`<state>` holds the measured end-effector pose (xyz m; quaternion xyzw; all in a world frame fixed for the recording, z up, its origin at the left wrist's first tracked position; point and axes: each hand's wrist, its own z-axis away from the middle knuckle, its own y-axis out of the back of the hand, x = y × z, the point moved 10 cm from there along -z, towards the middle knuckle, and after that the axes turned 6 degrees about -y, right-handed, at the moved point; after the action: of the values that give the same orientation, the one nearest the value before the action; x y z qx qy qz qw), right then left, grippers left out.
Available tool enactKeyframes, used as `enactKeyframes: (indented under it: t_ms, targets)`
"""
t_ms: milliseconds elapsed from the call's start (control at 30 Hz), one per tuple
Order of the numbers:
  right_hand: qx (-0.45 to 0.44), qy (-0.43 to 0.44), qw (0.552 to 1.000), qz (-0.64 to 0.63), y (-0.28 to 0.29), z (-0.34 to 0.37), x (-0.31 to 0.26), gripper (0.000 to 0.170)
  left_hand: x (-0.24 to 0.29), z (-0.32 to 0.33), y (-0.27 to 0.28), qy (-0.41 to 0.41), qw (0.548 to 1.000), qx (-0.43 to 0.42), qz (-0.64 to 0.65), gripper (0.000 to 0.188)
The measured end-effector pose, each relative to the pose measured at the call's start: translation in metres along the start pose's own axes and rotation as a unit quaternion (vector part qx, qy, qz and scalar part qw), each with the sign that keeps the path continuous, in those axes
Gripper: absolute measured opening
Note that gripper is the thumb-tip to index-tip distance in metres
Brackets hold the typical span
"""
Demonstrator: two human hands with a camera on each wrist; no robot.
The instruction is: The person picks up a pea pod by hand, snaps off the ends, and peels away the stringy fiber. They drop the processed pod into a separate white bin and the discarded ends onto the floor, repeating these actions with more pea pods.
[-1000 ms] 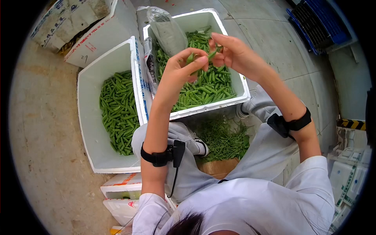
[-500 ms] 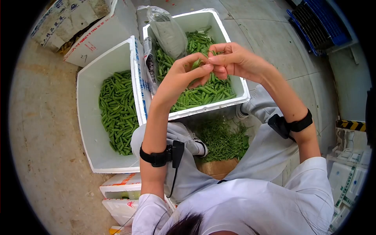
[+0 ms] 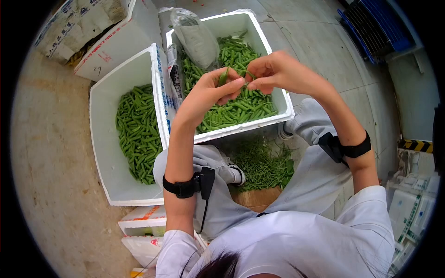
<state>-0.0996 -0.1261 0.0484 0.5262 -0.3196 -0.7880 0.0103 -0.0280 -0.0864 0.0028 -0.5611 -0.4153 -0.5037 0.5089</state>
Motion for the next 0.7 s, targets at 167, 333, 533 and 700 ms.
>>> enactKeyframes:
  t_ms: [167, 333, 533, 700]
  targets:
    - [-0.065, 0.003, 0.997, -0.037, -0.009, 0.0, 0.006, 0.019, -0.001, 0.002, -0.007, 0.015, 0.999, -0.026, 0.035, 0.018]
    - [-0.055, 0.032, 0.993, -0.101, -0.007, 0.005, -0.01, 0.024, 0.002, 0.004, -0.01, 0.022, 0.991, -0.046, 0.126, 0.015]
    - [0.095, 0.003, 0.995, -0.005, 0.008, -0.003, -0.001, 0.022, 0.02, -0.002, 0.009, -0.097, 0.989, 0.067, -0.085, 0.012]
    - [0.208, 0.078, 0.971, 0.086, 0.004, -0.01, -0.003, 0.022, 0.026, -0.001, 0.017, -0.189, 0.928, 0.162, -0.278, 0.013]
